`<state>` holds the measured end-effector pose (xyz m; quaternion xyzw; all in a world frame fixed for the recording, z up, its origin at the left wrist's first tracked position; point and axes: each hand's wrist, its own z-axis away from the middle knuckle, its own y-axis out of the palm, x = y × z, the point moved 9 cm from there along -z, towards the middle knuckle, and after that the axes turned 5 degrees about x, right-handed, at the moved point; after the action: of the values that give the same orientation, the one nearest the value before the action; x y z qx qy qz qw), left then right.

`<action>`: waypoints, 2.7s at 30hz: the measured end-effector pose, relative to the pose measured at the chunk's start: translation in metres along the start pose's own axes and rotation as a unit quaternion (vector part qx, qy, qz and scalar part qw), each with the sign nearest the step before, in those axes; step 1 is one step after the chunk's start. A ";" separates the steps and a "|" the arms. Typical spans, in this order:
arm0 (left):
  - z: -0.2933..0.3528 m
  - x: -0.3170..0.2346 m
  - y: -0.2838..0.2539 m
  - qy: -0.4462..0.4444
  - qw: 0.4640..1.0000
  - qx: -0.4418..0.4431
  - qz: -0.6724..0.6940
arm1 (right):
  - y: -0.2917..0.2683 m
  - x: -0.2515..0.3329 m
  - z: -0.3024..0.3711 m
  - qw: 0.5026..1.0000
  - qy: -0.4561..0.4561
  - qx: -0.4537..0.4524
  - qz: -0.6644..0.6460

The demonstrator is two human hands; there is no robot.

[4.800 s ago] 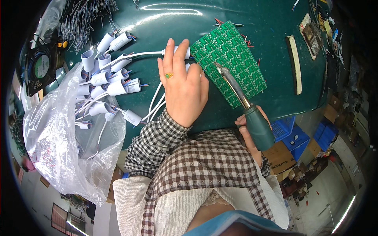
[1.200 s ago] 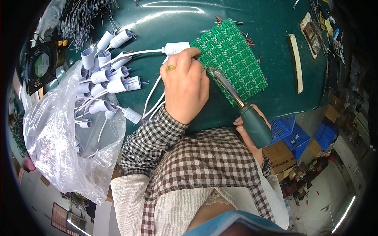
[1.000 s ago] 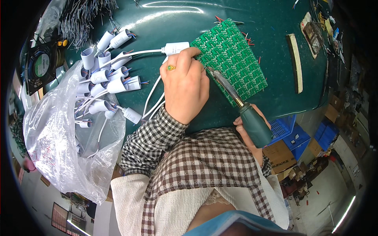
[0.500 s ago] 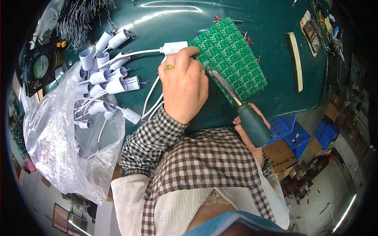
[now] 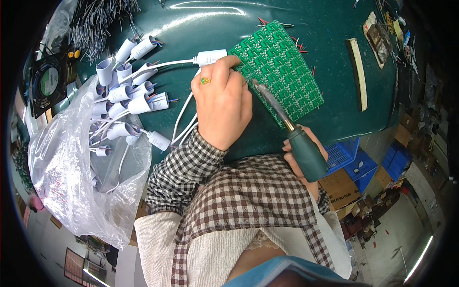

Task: The person attaches wired sockets to a circuit board, positioning the wires by hand and soldering them onto the board using a soldering iron.

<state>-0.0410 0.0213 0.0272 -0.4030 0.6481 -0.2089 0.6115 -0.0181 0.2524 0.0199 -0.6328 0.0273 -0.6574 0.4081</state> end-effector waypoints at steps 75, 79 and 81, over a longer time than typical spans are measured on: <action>0.077 0.056 -0.115 -0.172 0.977 -0.098 -0.075 | -0.026 0.004 -0.007 0.964 -0.028 -0.110 -0.239; 0.068 0.064 -0.129 -0.150 0.975 -0.093 -0.139 | -0.027 0.006 -0.006 0.966 -0.022 -0.100 -0.239; 0.065 0.071 -0.128 -0.135 0.977 -0.074 -0.147 | -0.027 0.005 -0.003 0.966 -0.020 -0.097 -0.237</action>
<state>0.0606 -0.0950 0.0704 -0.5624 0.5074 -0.1916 0.6241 -0.0332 0.2660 0.0387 -0.6706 -0.0683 -0.7170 0.1777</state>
